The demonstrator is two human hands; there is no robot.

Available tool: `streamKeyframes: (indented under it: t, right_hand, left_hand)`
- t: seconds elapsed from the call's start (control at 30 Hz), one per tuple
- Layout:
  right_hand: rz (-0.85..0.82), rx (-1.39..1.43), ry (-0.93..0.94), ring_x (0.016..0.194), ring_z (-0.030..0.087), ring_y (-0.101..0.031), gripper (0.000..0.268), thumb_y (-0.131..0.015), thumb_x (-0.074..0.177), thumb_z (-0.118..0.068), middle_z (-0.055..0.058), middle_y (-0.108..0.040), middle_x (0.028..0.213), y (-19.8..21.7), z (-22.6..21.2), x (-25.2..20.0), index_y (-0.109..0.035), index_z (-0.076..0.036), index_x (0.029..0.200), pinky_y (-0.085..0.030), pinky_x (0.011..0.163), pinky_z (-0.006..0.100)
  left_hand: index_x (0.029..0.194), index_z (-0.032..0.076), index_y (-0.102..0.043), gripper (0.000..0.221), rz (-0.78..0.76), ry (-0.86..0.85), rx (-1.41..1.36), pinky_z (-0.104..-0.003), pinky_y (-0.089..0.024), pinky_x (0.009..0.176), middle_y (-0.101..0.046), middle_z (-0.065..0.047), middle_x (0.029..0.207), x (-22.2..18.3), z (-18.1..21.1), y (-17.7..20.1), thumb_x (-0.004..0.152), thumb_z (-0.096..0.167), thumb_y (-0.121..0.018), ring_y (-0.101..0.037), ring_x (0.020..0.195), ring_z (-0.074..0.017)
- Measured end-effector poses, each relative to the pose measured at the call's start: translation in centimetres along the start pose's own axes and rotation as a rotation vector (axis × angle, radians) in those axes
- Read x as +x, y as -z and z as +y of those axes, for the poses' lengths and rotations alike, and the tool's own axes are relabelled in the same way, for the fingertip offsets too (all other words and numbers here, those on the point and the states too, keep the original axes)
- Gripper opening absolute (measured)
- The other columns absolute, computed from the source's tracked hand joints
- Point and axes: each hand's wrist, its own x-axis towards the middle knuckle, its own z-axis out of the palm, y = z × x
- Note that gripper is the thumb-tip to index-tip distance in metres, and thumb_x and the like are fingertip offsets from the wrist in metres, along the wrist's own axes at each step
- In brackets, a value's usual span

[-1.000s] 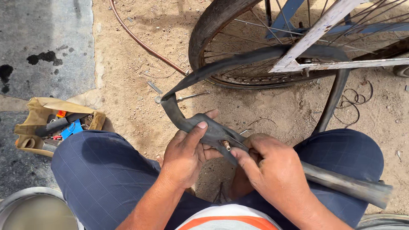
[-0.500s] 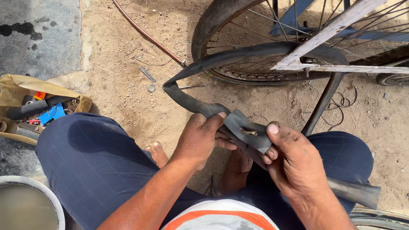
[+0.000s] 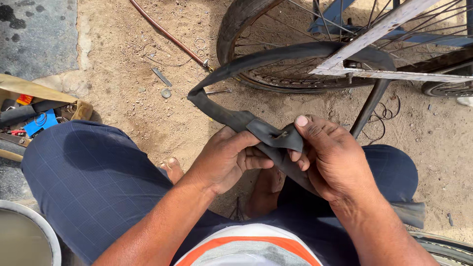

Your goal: The person removes an inner tube from a bicycle wheel, pulls it out from under the wooden cart frame, and then holds it up to search for a leak.

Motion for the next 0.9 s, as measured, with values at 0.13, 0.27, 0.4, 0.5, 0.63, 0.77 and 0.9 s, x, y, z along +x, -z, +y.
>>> streamKeyframes:
  t: [0.13,0.27,0.4,0.5,0.63,0.77,0.9]
  right_hand:
    - [-0.029,0.052,-0.072,0.049,0.012,-0.05,0.032,-0.059,0.104,-0.026,0.006,-0.059,0.062,0.7,0.5,0.6,-0.059,-0.003,0.081,-0.042,0.049,0.023]
    - [0.023,0.015,-0.156,0.045,0.009,-0.043,0.027,-0.059,0.102,-0.025,0.004,-0.055,0.059,1.7,1.1,1.0,-0.061,-0.003,0.086,-0.036,0.043,0.023]
    - [0.009,-0.022,-0.191,0.042,0.009,-0.038,0.027,-0.059,0.102,-0.024,0.004,-0.054,0.057,2.4,1.7,1.2,-0.063,-0.003,0.086,-0.031,0.04,0.023]
    - [-0.026,-0.196,-0.134,0.045,0.01,-0.04,0.031,-0.061,0.104,-0.025,0.005,-0.053,0.058,2.8,1.6,1.1,-0.062,-0.001,0.086,-0.032,0.042,0.024]
    - [0.12,-0.637,0.203,0.063,0.011,-0.057,0.023,-0.062,0.1,-0.027,0.005,-0.064,0.074,1.4,-0.2,-1.3,-0.07,-0.005,0.097,-0.047,0.057,0.024]
    - [0.077,-1.193,1.08,0.09,0.029,-0.063,0.031,-0.076,0.085,-0.023,0.018,-0.065,0.099,-1.1,-2.0,-4.0,-0.065,-0.001,0.104,-0.049,0.081,0.034]
    - [0.09,-1.195,0.96,0.084,0.021,-0.068,0.013,-0.072,0.089,-0.016,0.009,-0.07,0.094,-1.9,-0.9,-3.9,-0.068,-0.006,0.097,-0.053,0.075,0.029]
  left_hand:
    - [0.118,-0.002,-0.063,0.023,0.004,-0.07,0.005,-0.029,-0.063,0.073,-0.071,-0.013,0.11,0.0,-0.6,-0.1,0.099,0.01,-0.059,-0.072,0.091,-0.0176]
    - [0.118,0.001,-0.059,0.021,-0.071,-0.139,0.005,-0.029,-0.061,0.075,-0.07,-0.012,0.111,-0.2,-1.4,0.0,0.1,0.01,-0.062,-0.071,0.096,-0.0167]
    - [0.116,-0.001,-0.057,0.02,-0.071,-0.106,0.048,-0.033,-0.063,0.078,-0.068,-0.012,0.108,0.1,-1.7,0.1,0.103,0.014,-0.062,-0.071,0.096,-0.0188]
    - [0.114,0.0,-0.057,0.019,-0.064,-0.074,0.018,-0.035,-0.064,0.078,-0.068,-0.012,0.106,-0.2,-1.6,0.1,0.104,0.015,-0.059,-0.072,0.096,-0.0198]
    - [0.115,0.0,-0.054,0.021,-0.044,-0.073,0.099,-0.035,-0.065,0.076,-0.066,-0.012,0.108,-0.6,-1.3,-0.4,0.104,0.018,-0.057,-0.072,0.096,-0.0198]
    - [0.118,0.002,-0.049,0.025,0.024,-0.072,0.212,-0.035,-0.066,0.076,-0.064,-0.012,0.11,-0.7,-1.3,-0.8,0.102,0.02,-0.057,-0.072,0.094,-0.0201]
    - [0.116,0.001,-0.046,0.025,-0.059,-0.113,0.324,-0.036,-0.067,0.078,-0.062,-0.013,0.109,-0.7,-0.9,-1.3,0.105,0.021,-0.055,-0.072,0.095,-0.0203]
